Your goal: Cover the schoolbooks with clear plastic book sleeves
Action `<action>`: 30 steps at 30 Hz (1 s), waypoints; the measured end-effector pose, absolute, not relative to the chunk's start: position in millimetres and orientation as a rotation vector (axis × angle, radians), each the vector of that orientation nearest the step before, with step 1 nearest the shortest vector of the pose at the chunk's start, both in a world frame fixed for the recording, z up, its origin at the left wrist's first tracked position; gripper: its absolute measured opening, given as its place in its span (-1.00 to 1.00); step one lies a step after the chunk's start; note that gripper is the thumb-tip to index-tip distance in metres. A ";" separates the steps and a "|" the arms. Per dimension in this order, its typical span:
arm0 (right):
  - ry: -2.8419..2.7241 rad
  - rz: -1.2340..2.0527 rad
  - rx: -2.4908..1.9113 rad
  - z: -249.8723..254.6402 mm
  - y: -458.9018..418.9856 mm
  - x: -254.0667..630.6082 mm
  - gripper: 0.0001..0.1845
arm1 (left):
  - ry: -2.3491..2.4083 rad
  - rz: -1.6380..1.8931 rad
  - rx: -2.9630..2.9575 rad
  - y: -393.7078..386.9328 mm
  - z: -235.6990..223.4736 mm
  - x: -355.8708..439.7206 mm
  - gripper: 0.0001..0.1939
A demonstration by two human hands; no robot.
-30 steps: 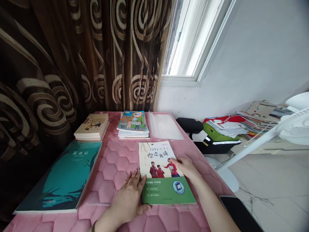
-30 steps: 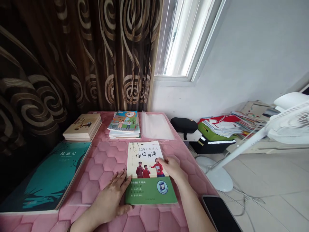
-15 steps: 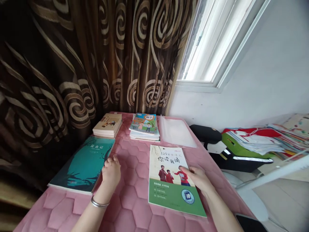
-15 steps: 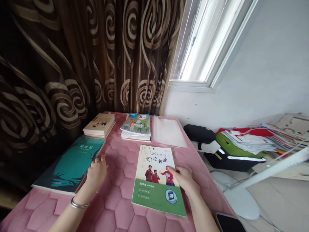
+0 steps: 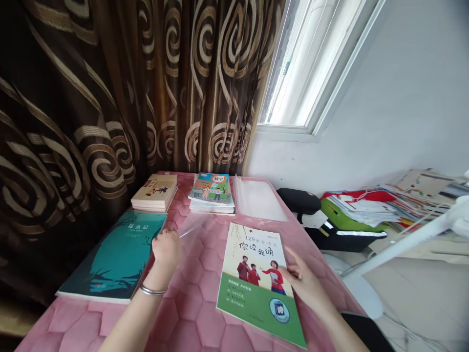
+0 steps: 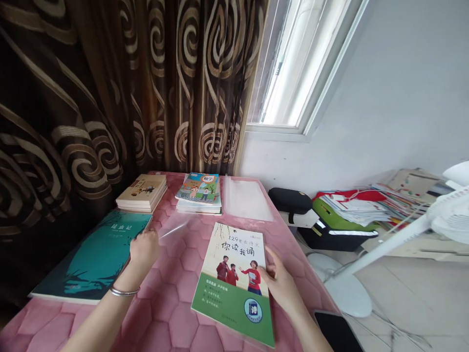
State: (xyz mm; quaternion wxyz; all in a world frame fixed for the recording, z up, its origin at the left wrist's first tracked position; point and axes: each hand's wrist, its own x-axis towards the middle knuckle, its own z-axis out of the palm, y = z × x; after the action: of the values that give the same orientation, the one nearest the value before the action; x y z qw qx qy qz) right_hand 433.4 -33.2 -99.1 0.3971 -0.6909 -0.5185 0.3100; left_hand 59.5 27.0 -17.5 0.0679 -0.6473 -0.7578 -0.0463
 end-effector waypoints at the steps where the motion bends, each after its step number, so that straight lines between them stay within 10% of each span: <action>1: -1.370 0.871 -1.700 -96.4 -37.2 435.8 -0.42 | -2.275 -0.145 -1.962 28.0 -14.7 59.7 -0.61; 6: -1.714 0.963 -1.624 -82.4 -51.4 446.6 -0.48 | -2.233 -0.170 -2.022 27.8 -5.4 59.3 -0.64; 18: -2.684 -0.655 -1.256 -81.8 -44.9 450.7 -0.42 | -2.124 -0.134 -2.041 34.4 2.3 52.0 -0.61; 30: -2.641 -0.709 -0.572 -85.0 -91.4 330.1 -0.81 | -1.866 -0.468 -2.186 110.6 48.3 87.6 -0.71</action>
State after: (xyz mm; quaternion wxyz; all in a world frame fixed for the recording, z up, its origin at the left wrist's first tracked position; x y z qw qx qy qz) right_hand 330.1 -91.4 -85.0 0.1729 -0.2018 -0.9311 -0.2500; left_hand 87.6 110.6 48.3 0.1147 -0.7457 -0.6366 -0.1598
